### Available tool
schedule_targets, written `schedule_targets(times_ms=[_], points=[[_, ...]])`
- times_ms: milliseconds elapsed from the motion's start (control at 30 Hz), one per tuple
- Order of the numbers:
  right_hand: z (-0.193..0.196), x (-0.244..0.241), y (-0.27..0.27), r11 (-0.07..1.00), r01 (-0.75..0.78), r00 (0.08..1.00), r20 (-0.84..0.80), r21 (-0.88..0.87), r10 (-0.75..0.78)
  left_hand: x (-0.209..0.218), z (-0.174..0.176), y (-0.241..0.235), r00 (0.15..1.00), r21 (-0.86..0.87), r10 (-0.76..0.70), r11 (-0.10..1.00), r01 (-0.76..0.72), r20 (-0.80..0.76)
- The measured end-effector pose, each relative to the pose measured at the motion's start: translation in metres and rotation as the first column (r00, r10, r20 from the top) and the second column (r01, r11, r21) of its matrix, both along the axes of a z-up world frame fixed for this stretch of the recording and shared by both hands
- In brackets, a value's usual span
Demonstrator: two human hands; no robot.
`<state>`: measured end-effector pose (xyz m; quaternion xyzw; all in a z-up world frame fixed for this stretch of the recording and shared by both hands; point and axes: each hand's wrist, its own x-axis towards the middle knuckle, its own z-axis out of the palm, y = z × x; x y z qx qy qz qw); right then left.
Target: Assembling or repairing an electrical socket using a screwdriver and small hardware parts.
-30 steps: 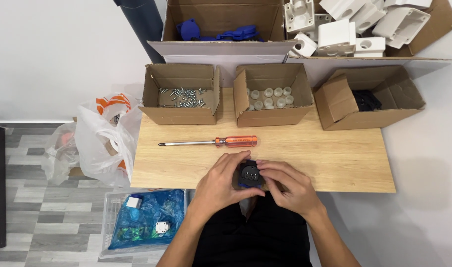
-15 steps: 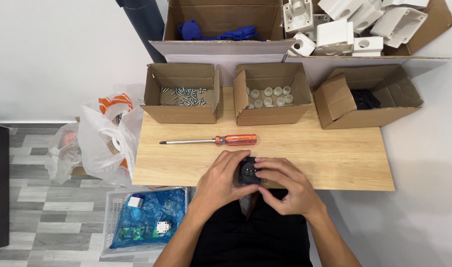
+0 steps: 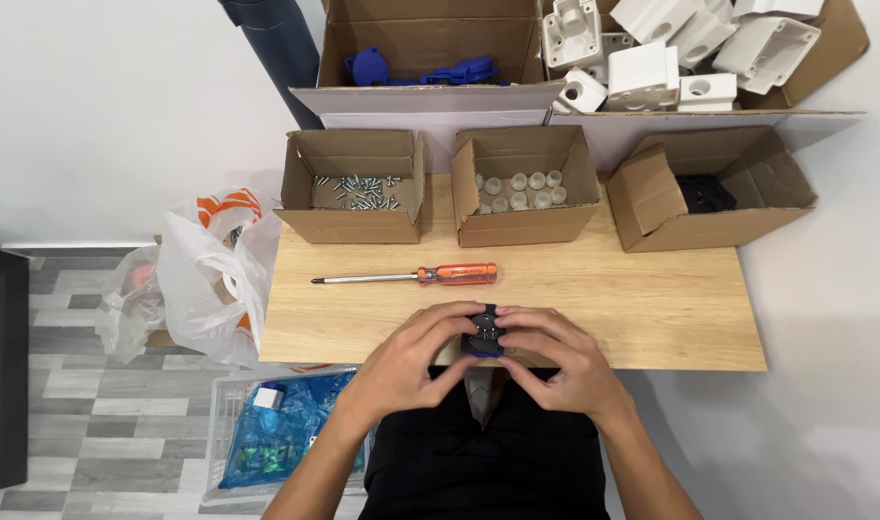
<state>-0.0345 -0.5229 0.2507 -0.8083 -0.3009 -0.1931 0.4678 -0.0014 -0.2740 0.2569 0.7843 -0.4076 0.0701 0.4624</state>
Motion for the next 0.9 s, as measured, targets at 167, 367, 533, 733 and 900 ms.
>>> schedule_targets(times_ms=[167,367,533,733,900], points=[[-0.005,0.001,-0.001,1.0,0.005,0.999,0.038,-0.011,-0.004,0.004,-0.006,-0.001,0.999,0.019,-0.009,1.0,0.008,0.051],[-0.009,0.003,-0.003,1.0,-0.007,0.997,0.071,0.008,0.007,0.004,-0.009,0.0,0.999,0.046,0.019,0.999,-0.02,0.031],[-0.013,0.005,-0.005,1.0,-0.022,0.995,0.097,0.01,0.021,0.003,-0.015,0.0,0.998,0.043,0.033,0.998,-0.035,0.045],[-0.009,0.005,-0.003,0.998,-0.02,0.993,0.117,-0.057,0.027,0.003,-0.013,0.0,0.997,0.054,0.047,0.997,-0.05,0.067],[-0.009,0.006,-0.005,0.994,-0.019,0.993,0.11,-0.107,0.031,0.004,-0.015,0.002,0.999,0.012,0.04,0.999,-0.04,-0.011]])
